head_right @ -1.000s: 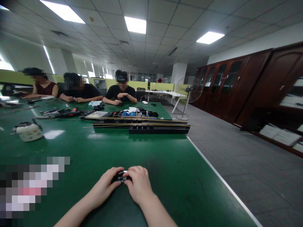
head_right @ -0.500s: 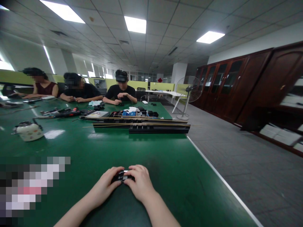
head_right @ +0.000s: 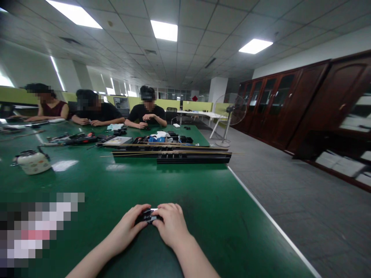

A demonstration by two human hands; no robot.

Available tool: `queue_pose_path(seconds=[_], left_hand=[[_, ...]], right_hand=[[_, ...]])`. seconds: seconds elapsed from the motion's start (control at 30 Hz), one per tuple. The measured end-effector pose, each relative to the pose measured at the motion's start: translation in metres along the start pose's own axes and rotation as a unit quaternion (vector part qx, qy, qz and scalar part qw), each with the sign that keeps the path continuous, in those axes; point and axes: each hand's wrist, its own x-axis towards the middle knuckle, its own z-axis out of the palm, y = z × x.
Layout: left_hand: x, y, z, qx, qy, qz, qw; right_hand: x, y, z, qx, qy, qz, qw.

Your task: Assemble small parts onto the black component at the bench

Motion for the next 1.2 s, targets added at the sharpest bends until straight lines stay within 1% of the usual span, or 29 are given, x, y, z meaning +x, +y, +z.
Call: queue_pose_path(seconds=[0.23,0.47,0.6,0.8,0.9,1.03,1.2], left_hand=[[0.0,0.005,-0.002,-0.006,-0.004,-0.011,1.0],[0.0,0.006,-0.002,-0.015,0.002,-0.023,1.0],[0.0,0.003,-0.001,-0.018,0.008,-0.023,1.0],[-0.001,-0.005,0.003,-0.024,0.022,-0.012,0.999],[-0.002,-0.007,0.004,-0.028,0.018,-0.007,0.999],[-0.002,-0.006,0.002,-0.03,0.013,0.003,0.999],[0.0,0.0,0.0,-0.034,0.017,-0.003,0.999]], right_hand=[[0.0,-0.001,-0.003,0.056,0.001,0.011,0.998],[0.001,0.01,-0.002,0.107,0.008,0.049,0.993],[0.001,0.014,0.0,0.107,0.015,0.059,0.992],[0.002,0.014,0.0,0.094,-0.003,0.067,0.993],[0.002,0.013,0.0,0.09,-0.002,0.068,0.994],[0.002,0.013,0.001,0.085,0.003,0.06,0.995],[0.002,0.013,0.001,0.08,0.009,0.056,0.995]])
